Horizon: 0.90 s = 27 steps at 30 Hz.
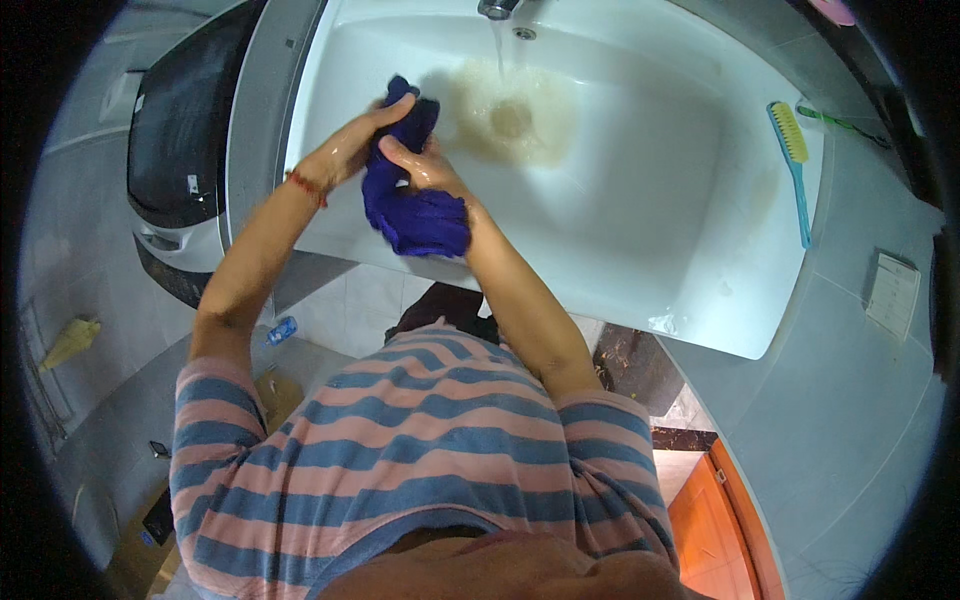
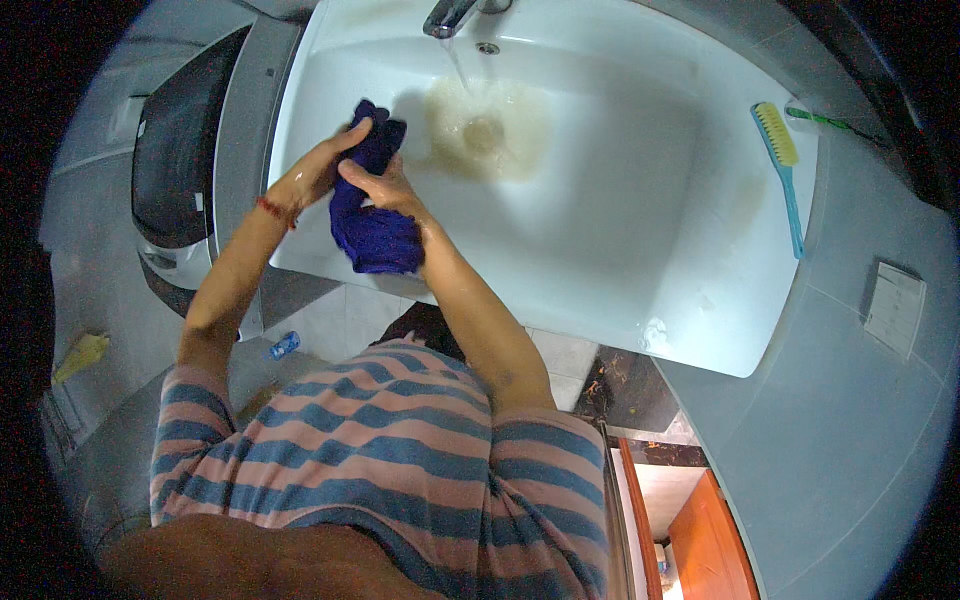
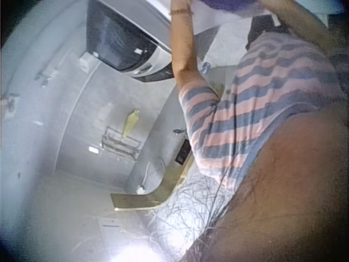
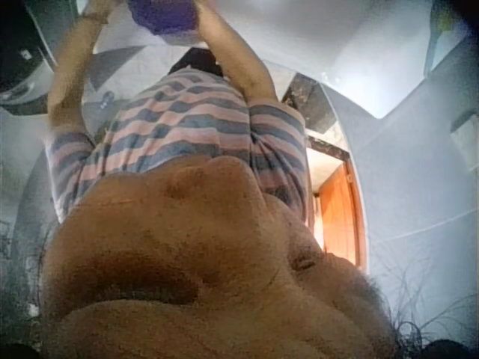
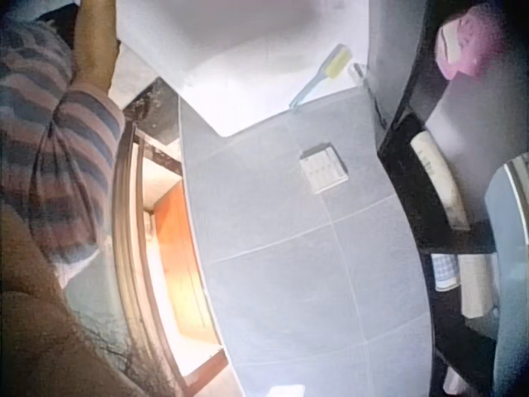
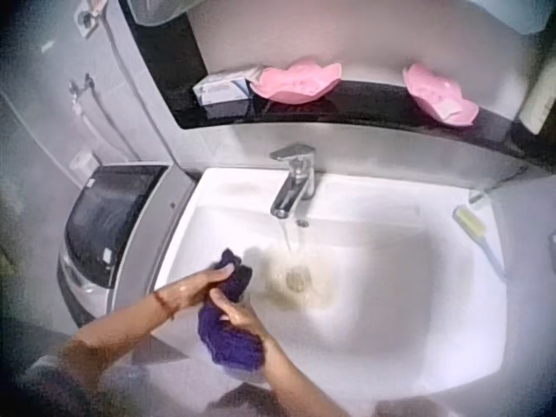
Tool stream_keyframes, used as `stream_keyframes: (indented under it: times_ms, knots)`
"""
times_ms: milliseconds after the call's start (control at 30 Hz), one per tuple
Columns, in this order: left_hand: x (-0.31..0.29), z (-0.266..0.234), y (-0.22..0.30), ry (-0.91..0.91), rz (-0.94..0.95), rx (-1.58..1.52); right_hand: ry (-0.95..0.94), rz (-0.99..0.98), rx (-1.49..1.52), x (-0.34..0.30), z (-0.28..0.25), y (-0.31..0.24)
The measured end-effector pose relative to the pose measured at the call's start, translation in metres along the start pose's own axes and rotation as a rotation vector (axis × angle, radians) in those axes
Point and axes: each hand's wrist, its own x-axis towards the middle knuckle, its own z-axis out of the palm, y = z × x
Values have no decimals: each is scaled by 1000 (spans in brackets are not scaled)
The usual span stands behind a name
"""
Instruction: The person scrubs a white bathroom sink with a blue cloth, rinses the cloth under running water, and wipes the sink basin and faucet area. The person repeats scrubbing and rinsing steps to remove visible residue from the sink surface.
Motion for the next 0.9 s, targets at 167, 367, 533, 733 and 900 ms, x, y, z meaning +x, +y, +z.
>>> stream_keyframes:
  times_ms: [167, 367, 533, 733, 900]
  knots:
    - [-16, -24, -18, 282, 437, -511, -72, 158, 367, -11, 24, -23]
    - [28, 19, -64, 515, 1115, -350, -300, 54, 833, -8, 65, -26]
    - [20, 29, 0, -227, 639, -1017, -169, 115, 705, -9, 50, -36]
    - [15, 16, 39, -103, 135, -115, -68, 236, 293, -19, 38, -40]
    - [29, 15, 43, -147, 180, 478, -6, 116, 88, -5, 38, -21]
